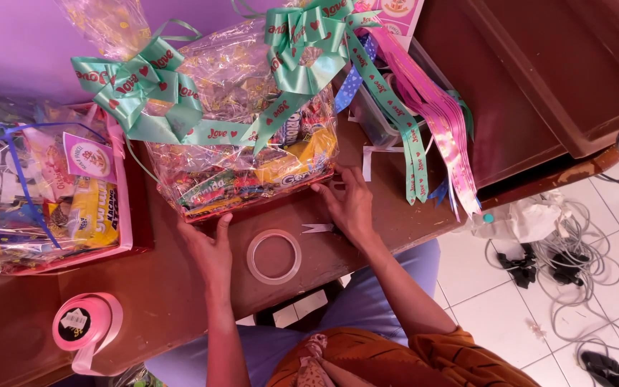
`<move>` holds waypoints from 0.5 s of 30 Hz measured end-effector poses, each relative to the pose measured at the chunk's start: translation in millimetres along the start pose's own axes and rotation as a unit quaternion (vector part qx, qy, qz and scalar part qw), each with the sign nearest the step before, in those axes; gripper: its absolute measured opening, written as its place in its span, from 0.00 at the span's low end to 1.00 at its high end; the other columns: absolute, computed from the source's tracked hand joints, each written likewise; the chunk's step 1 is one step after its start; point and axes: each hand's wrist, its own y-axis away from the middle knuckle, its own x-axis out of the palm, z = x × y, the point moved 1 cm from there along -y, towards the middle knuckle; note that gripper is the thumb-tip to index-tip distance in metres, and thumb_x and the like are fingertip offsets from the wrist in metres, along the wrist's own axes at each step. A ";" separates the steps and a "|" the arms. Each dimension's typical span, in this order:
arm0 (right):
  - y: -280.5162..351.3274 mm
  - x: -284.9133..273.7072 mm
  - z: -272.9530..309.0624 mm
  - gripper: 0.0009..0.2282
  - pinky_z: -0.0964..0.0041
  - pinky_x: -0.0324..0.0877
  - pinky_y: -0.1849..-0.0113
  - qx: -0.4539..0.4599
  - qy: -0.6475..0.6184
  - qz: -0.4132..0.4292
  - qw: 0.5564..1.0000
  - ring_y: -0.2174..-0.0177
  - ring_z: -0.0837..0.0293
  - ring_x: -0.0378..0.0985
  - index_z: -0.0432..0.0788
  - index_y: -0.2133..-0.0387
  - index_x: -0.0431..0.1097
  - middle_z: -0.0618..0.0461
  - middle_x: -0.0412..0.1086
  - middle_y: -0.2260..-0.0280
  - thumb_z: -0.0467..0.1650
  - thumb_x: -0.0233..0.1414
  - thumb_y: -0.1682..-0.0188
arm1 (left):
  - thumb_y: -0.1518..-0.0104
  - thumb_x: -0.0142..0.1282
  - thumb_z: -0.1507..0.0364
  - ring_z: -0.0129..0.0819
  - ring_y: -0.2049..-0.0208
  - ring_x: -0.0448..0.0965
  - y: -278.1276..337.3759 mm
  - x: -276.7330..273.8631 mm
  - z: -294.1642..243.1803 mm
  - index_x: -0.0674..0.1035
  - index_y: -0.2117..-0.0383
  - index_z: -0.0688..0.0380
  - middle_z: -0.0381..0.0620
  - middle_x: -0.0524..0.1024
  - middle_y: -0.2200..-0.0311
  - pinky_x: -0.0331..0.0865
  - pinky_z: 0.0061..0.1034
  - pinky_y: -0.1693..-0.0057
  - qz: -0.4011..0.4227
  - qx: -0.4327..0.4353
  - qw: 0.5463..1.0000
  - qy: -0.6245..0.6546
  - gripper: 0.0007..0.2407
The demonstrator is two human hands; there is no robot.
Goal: The person places a sheet of printed stickers on a table and uses scissors to cut out individual stickers along the grid lines. The person handles the sticker sheet and scissors throughout the clip, trimming edges and separating the stickers.
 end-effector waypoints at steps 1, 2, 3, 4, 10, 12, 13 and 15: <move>-0.6 0.0 -0.9 0.24 0.53 0.79 0.62 0.000 0.000 0.001 1.000 0.62 0.43 0.82 0.39 0.55 0.76 0.48 0.73 0.61 0.41 0.69 0.60 | 0.47 0.68 0.60 0.61 0.38 0.66 -0.1 0.1 -2.9 0.61 0.39 0.75 0.73 0.65 0.43 0.61 0.42 0.34 0.000 -0.001 1.000 -0.001 0.37; -0.5 0.1 -1.6 0.24 0.52 0.79 0.62 0.000 0.001 0.003 1.000 0.62 0.43 0.82 0.39 0.55 0.76 0.48 0.73 0.61 0.41 0.69 0.60 | 0.46 0.68 0.61 0.62 0.39 0.66 0.4 -0.4 -5.6 0.60 0.39 0.75 0.73 0.65 0.43 0.61 0.43 0.34 0.000 -0.001 1.000 0.007 0.37; -0.4 0.1 -2.2 0.24 0.52 0.79 0.62 0.000 0.002 0.004 1.000 0.62 0.42 0.82 0.39 0.55 0.76 0.47 0.73 0.61 0.41 0.69 0.60 | 0.46 0.68 0.61 0.62 0.39 0.66 0.9 -1.2 -8.5 0.60 0.39 0.75 0.74 0.65 0.43 0.61 0.44 0.34 0.001 -0.002 1.000 0.015 0.36; -0.8 -0.9 -0.1 0.24 0.52 0.79 0.62 -0.001 0.000 0.005 1.000 0.62 0.42 0.82 0.39 0.55 0.76 0.47 0.73 0.61 0.41 0.69 0.60 | 0.46 0.68 0.61 0.62 0.39 0.66 1.2 -0.9 -6.0 0.60 0.39 0.75 0.74 0.65 0.43 0.61 0.44 0.34 -0.001 -0.002 1.000 0.015 0.36; -1.8 -2.0 -2.2 0.24 0.55 0.79 0.62 0.008 -0.007 0.008 1.000 0.62 0.44 0.82 0.39 0.54 0.76 0.48 0.73 0.61 0.41 0.69 0.60 | 0.46 0.68 0.60 0.60 0.38 0.66 0.1 -1.8 -6.3 0.60 0.39 0.75 0.73 0.65 0.43 0.60 0.42 0.34 0.008 -0.002 1.000 -0.018 0.37; -0.9 -1.8 -3.7 0.24 0.55 0.80 0.62 0.010 0.000 0.011 1.000 0.63 0.45 0.83 0.40 0.54 0.76 0.49 0.73 0.62 0.41 0.69 0.60 | 0.46 0.68 0.61 0.62 0.38 0.66 1.0 -2.9 -13.7 0.60 0.39 0.76 0.74 0.64 0.43 0.61 0.43 0.34 0.008 -0.003 1.000 -0.016 0.37; -0.7 -2.1 -3.7 0.24 0.55 0.80 0.62 0.012 0.001 0.010 1.000 0.63 0.45 0.83 0.40 0.54 0.76 0.49 0.73 0.62 0.41 0.69 0.60 | 0.46 0.68 0.61 0.62 0.38 0.66 1.1 -1.1 -10.7 0.60 0.39 0.76 0.74 0.64 0.43 0.61 0.43 0.34 0.010 -0.003 1.000 -0.016 0.37; -1.2 -1.3 -2.2 0.24 0.54 0.80 0.62 0.011 0.001 0.010 1.000 0.63 0.45 0.83 0.41 0.54 0.75 0.50 0.73 0.62 0.42 0.68 0.60 | 0.46 0.68 0.61 0.62 0.38 0.65 0.4 1.1 -4.1 0.59 0.38 0.74 0.73 0.64 0.42 0.60 0.43 0.34 0.003 -0.009 1.000 -0.001 0.37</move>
